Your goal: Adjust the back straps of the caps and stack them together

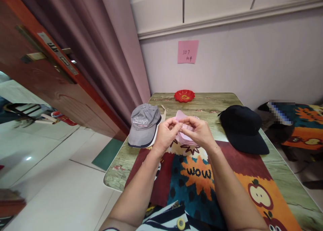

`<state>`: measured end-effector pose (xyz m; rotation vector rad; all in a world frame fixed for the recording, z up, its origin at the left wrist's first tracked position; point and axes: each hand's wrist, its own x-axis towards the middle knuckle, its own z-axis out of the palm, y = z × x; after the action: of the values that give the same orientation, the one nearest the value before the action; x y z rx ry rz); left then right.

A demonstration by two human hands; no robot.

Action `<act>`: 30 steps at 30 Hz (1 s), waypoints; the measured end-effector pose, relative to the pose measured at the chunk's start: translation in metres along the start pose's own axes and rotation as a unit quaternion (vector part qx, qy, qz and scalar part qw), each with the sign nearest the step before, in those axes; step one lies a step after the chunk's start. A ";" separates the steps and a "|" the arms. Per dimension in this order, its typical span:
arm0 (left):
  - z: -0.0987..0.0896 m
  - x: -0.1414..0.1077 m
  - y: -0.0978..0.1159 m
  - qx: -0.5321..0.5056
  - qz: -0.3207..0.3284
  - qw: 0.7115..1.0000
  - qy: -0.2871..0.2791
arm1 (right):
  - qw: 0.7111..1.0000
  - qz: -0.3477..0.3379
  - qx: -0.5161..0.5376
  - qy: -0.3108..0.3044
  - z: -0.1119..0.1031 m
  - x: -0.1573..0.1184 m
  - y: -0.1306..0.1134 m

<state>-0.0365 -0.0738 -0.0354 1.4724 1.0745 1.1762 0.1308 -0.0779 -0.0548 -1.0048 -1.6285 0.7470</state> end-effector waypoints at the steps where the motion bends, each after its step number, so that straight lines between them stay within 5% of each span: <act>1: 0.001 0.000 -0.001 -0.005 -0.002 1.000 0.001 | 1.000 -0.002 -0.016 0.000 0.000 0.000 -0.001; 11: -0.002 -0.001 -0.002 -0.030 -0.006 0.996 0.078 | 0.999 0.030 -0.029 -0.017 -0.004 0.000 -0.005; 17: -0.008 0.000 -0.007 0.039 0.022 0.993 0.108 | 0.995 0.064 -0.057 -0.053 -0.007 -0.001 -0.002; 24: -0.014 0.000 0.002 0.248 0.102 0.963 0.009 | 0.991 0.066 -0.068 -0.090 -0.009 -0.001 -0.002; 30: -0.009 0.007 0.007 0.210 0.088 0.968 -0.110 | 0.993 0.051 -0.062 -0.080 -0.007 -0.002 -0.006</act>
<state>-0.0442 -0.0670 -0.0260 2.0115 1.0970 0.9058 0.1360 -0.0821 -0.0488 -1.1495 -1.7905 0.8211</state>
